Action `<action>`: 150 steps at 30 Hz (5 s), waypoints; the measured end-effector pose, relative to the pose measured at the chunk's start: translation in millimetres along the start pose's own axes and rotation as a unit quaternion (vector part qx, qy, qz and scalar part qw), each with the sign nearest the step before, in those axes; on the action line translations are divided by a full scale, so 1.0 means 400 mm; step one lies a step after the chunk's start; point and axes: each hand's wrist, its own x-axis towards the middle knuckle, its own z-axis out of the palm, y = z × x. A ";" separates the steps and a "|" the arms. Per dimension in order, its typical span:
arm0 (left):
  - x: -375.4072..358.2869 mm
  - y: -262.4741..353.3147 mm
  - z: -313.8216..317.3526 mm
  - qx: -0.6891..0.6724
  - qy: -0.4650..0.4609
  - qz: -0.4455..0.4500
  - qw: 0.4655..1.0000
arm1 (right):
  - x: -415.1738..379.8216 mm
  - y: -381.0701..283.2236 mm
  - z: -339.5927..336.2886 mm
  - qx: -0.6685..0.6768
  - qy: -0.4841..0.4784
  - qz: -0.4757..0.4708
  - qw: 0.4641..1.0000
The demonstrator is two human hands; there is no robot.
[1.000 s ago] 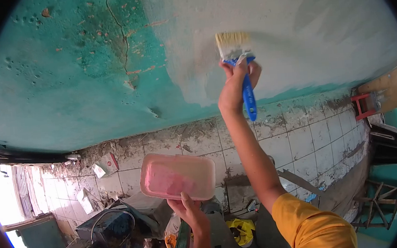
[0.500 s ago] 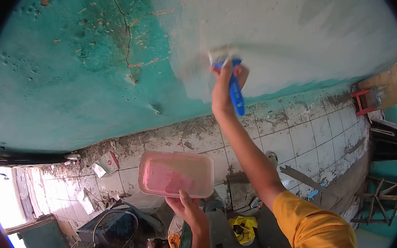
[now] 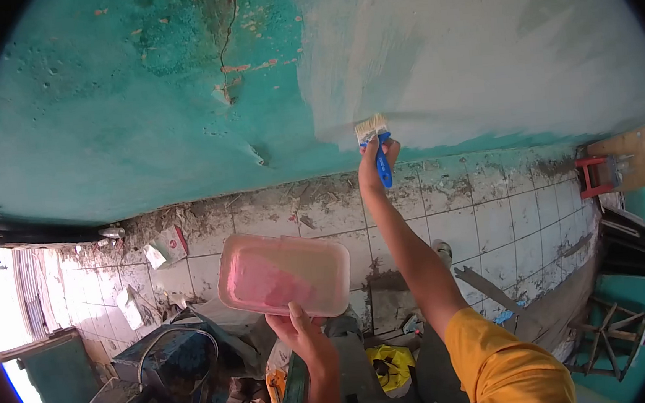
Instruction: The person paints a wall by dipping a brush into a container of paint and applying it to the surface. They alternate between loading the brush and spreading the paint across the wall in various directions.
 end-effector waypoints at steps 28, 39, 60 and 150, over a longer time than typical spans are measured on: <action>-0.083 -0.128 -0.004 -0.023 0.086 0.010 0.996 | 0.191 -0.371 0.036 -0.430 -0.430 -0.455 0.650; -0.067 -0.110 -0.022 0.003 0.050 0.018 0.999 | 0.113 -0.157 -0.005 -0.473 -0.370 -0.517 0.610; -0.060 -0.053 -0.012 -0.012 0.008 0.018 1.000 | 0.108 -0.183 -0.018 -0.505 -0.410 -0.463 0.602; -0.443 0.248 0.858 0.111 -0.376 -0.078 0.917 | 0.286 -1.355 -0.559 -0.205 -0.078 -0.053 0.974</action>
